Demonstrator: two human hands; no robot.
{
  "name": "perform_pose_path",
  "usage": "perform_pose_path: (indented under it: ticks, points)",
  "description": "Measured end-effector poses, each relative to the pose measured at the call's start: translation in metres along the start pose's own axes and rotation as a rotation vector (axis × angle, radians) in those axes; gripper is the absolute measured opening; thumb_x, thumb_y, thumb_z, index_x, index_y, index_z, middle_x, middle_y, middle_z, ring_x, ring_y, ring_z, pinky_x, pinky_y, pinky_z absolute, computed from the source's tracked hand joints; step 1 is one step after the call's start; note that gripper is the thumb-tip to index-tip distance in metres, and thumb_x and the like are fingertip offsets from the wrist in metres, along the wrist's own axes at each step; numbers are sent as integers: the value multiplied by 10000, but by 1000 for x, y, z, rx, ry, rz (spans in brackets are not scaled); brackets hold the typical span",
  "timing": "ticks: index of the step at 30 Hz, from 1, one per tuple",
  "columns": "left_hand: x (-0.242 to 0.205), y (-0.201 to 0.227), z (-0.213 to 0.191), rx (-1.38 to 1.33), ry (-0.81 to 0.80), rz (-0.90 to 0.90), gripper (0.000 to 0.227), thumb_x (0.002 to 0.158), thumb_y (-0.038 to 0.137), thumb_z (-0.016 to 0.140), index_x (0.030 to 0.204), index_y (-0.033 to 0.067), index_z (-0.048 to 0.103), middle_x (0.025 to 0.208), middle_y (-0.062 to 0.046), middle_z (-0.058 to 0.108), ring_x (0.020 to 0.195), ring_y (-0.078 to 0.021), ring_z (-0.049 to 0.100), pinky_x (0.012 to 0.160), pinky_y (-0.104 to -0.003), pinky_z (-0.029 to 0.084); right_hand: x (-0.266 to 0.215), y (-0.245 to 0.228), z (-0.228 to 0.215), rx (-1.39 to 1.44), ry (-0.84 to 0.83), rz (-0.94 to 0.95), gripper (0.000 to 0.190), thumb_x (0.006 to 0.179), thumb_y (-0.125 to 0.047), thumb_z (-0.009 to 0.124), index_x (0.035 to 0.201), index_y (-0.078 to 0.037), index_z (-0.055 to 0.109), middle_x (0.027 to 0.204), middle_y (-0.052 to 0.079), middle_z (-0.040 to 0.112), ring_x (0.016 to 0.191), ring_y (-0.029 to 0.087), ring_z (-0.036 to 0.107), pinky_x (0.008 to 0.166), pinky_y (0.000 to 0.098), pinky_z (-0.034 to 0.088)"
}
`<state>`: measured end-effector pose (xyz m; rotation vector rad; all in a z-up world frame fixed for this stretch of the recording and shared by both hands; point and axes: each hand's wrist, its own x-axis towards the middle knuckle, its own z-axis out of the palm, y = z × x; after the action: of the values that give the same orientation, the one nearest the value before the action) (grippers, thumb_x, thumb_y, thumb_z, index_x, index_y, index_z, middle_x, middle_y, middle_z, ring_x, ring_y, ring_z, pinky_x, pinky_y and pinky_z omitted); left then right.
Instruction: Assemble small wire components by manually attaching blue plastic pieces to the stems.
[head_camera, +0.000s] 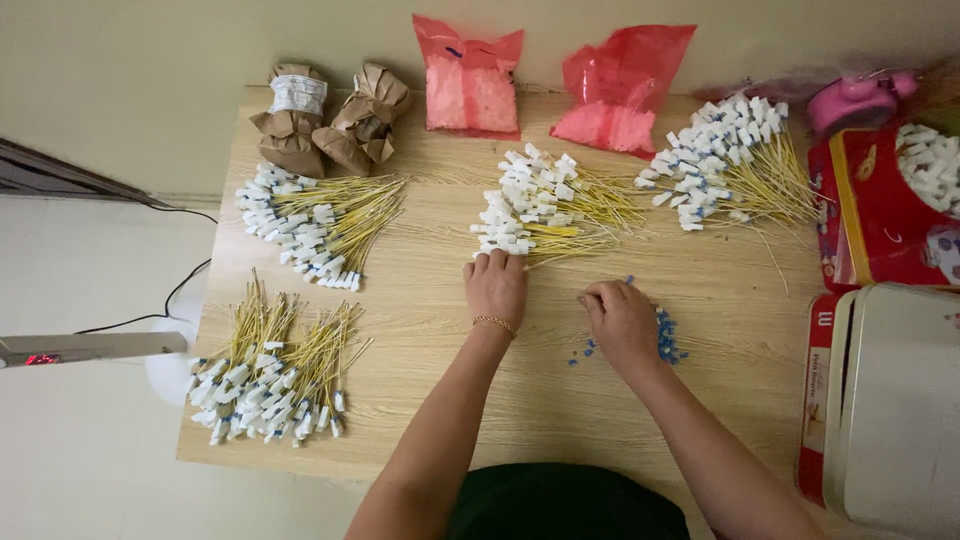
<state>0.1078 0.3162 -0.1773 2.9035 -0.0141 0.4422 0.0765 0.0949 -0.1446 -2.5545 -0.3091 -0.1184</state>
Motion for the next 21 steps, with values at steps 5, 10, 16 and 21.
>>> perform_pose_path:
  ticks: [5, 10, 16, 21]
  points:
    - [-19, 10, -76, -258, -111, -142, 201, 867, 318, 754, 1028, 218, 688, 952, -42, 703, 925, -270, 692, 790, -422, 529, -27, -48, -40, 449, -15, 270, 87, 952, -171, 725, 1018, -115, 724, 823, 92, 731, 810, 252, 714, 707, 379, 556]
    - [-60, 18, -134, -953, -403, -614, 263, 896, 339, 795, 1084, 171, 720, 875, -51, 782, 832, -216, 769, 703, -337, 600, -56, -71, -47, 1023, -105, 667, 178, 910, -81, 758, 1071, -27, 705, 777, 122, 690, 681, 199, 689, 585, 269, 553]
    - [-98, 28, -144, -1497, -314, -809, 344, 852, 125, 845, 1166, 31, 743, 826, -123, 754, 688, -179, 728, 585, -239, 598, -55, -108, -67, 1342, -133, 706, 212, 914, -13, 738, 1111, 49, 692, 914, 159, 707, 792, 227, 721, 700, 337, 629]
    - [-93, 48, -174, -1536, -268, -722, 281, 891, 133, 811, 1160, 66, 764, 787, -130, 758, 653, -171, 731, 553, -237, 599, -41, -130, -87, 1139, -147, 517, 210, 871, -28, 810, 1043, 71, 743, 769, 189, 736, 682, 224, 731, 656, 355, 641]
